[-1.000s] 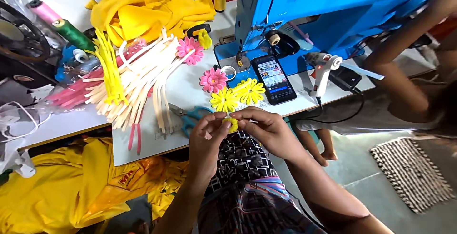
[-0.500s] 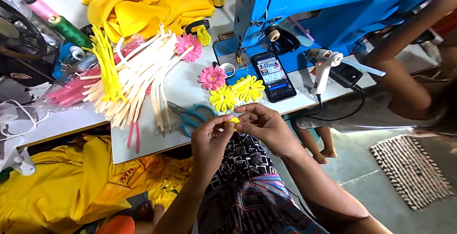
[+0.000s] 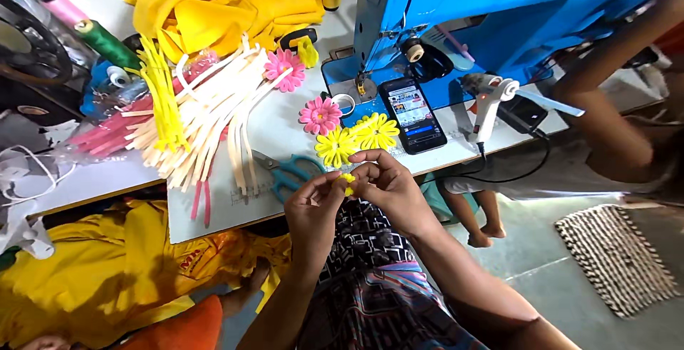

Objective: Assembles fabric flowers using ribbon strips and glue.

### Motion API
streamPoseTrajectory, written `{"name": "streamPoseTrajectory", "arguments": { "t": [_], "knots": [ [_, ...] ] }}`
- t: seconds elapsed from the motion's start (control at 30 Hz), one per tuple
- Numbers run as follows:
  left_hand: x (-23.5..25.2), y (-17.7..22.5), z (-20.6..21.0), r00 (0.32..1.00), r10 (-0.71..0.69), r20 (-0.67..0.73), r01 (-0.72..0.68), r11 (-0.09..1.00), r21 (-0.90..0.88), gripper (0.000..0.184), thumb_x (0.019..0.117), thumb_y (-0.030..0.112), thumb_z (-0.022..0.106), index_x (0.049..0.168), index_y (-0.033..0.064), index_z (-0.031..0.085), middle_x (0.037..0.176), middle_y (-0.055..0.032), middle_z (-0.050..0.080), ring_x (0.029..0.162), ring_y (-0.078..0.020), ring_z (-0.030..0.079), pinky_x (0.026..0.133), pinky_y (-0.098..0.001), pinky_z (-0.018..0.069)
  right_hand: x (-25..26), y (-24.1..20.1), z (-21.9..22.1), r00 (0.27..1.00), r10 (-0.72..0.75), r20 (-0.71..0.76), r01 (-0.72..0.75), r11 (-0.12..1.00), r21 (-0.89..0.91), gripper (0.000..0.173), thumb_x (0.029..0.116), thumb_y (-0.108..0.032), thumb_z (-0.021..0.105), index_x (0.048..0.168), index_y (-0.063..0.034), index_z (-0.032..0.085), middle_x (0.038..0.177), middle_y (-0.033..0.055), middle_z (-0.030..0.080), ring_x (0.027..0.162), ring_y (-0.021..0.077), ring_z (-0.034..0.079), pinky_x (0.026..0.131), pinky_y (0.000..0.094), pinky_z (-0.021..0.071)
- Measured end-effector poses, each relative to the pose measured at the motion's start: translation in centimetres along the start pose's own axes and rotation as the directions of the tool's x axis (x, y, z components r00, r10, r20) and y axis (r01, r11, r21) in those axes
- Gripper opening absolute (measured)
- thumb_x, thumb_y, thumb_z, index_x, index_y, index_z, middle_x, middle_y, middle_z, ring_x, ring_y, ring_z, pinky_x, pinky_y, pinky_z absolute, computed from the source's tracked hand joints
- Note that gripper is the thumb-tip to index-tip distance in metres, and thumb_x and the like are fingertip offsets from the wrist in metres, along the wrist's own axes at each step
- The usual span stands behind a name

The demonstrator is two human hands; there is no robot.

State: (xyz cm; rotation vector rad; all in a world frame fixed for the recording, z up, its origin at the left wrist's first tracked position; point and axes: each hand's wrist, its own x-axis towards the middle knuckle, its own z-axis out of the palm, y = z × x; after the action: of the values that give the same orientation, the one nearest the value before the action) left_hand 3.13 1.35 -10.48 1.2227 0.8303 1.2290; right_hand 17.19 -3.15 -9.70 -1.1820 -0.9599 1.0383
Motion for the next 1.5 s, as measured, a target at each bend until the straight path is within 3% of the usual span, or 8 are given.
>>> {"name": "streamPoseTrajectory", "arguments": {
  "t": [0.47, 0.73, 0.87, 0.97, 1.03, 1.17, 1.27, 1.5],
  "knots": [
    [0.0, 0.1, -0.2, 1.0, -0.006, 0.009, 0.006, 1.0, -0.002, 0.016, 0.0865, -0.004, 0.07, 0.1, 0.0028, 0.076, 0.089, 0.0003, 0.074, 0.08, -0.0065, 0.07, 0.077, -0.0247, 0.0604, -0.2, 0.0, 0.3, 0.998, -0.063, -0.006, 0.062, 0.997, -0.046, 0.036, 0.0878, 0.002, 0.065, 0.121, -0.0096, 0.058, 0.084, -0.0027, 0.067, 0.072, 0.0062, 0.066, 0.068, 0.0225, 0.0585],
    [-0.7, 0.6, -0.6, 0.973, 0.176, 0.149, -0.191, 0.977, 0.093, 0.021, 0.0945, -0.002, 0.064, 0.113, -0.0026, 0.073, 0.104, -0.0032, 0.071, 0.09, -0.0063, 0.07, 0.081, -0.0239, 0.0615, -0.9, -0.3, 0.3, 0.992, -0.129, -0.003, 0.128, 0.986, -0.107, 0.014, 0.0924, -0.004, 0.067, 0.106, -0.0067, 0.068, 0.091, -0.0015, 0.071, 0.08, 0.0061, 0.07, 0.076, 0.0246, 0.0617],
    [-1.2, 0.7, -0.8, 0.982, 0.108, 0.154, -0.119, 0.991, 0.06, 0.043, 0.0921, -0.005, 0.063, 0.135, -0.008, 0.057, 0.103, -0.0058, 0.071, 0.089, -0.0096, 0.071, 0.083, -0.0262, 0.0614, -0.9, 0.0, 0.2, 0.986, -0.159, -0.046, 0.156, 0.986, -0.067, 0.017, 0.0933, -0.001, 0.065, 0.11, -0.0068, 0.066, 0.089, -0.0011, 0.07, 0.077, 0.0078, 0.07, 0.074, 0.0263, 0.0621],
    [-1.0, 0.6, -1.1, 0.989, 0.074, 0.13, -0.082, 0.995, 0.05, 0.047, 0.0885, -0.005, 0.067, 0.134, -0.0065, 0.054, 0.096, -0.0046, 0.072, 0.085, -0.0109, 0.071, 0.081, -0.0273, 0.0617, -1.0, -0.1, 0.0, 0.973, -0.224, 0.06, 0.231, 0.961, -0.151, 0.025, 0.0958, -0.003, 0.063, 0.12, -0.0033, 0.069, 0.103, 0.0008, 0.071, 0.084, 0.0055, 0.069, 0.075, 0.0233, 0.0613],
    [-0.8, 0.9, -1.3, 0.988, 0.031, 0.153, -0.04, 0.998, 0.054, 0.05, 0.0886, -0.004, 0.066, 0.137, -0.0053, 0.051, 0.095, -0.0031, 0.071, 0.084, -0.0097, 0.071, 0.08, -0.0265, 0.0611, -1.0, -0.4, -0.2, 0.962, -0.249, 0.113, 0.27, 0.932, -0.24, 0.021, 0.0966, -0.005, 0.063, 0.115, -0.002, 0.072, 0.108, 0.0019, 0.071, 0.083, 0.0019, 0.068, 0.073, 0.0184, 0.0596],
    [-0.6, 1.4, -1.1, 0.98, -0.066, 0.186, 0.062, 0.998, 0.03, 0.056, 0.088, -0.002, 0.068, 0.14, -0.0025, 0.048, 0.097, -0.0019, 0.07, 0.086, -0.0087, 0.07, 0.081, -0.0246, 0.0599, -0.9, -0.6, -0.2, 0.971, -0.238, 0.009, 0.233, 0.942, -0.242, 0.013, 0.0939, -0.003, 0.065, 0.104, -0.0033, 0.073, 0.093, -0.0015, 0.073, 0.075, 0.0002, 0.067, 0.069, 0.0171, 0.0588],
    [-0.5, 0.9, -0.5, 0.988, -0.081, 0.132, 0.08, 0.997, 0.01, 0.054, 0.0871, -0.004, 0.069, 0.138, -0.002, 0.05, 0.093, -0.003, 0.072, 0.083, -0.0098, 0.072, 0.08, -0.026, 0.0612, -0.8, -0.2, 0.1, 0.974, -0.221, -0.049, 0.208, 0.958, -0.197, 0.011, 0.0933, -0.003, 0.067, 0.104, -0.0043, 0.072, 0.094, -0.0014, 0.073, 0.076, 0.0024, 0.068, 0.07, 0.0189, 0.0593],
    [-0.2, 1.1, -0.2, 0.98, -0.15, 0.128, 0.151, 0.988, 0.0, 0.058, 0.0867, -0.007, 0.066, 0.141, -0.0008, 0.046, 0.087, -0.0007, 0.071, 0.076, -0.0059, 0.069, 0.074, -0.0218, 0.0588, -0.5, -0.7, -0.5, 0.994, -0.113, -0.008, 0.109, 0.974, -0.199, 0.01, 0.0898, -0.002, 0.071, 0.099, -0.006, 0.072, 0.086, -0.0026, 0.071, 0.074, 0.0025, 0.068, 0.068, 0.0186, 0.0591]
  ]
}}
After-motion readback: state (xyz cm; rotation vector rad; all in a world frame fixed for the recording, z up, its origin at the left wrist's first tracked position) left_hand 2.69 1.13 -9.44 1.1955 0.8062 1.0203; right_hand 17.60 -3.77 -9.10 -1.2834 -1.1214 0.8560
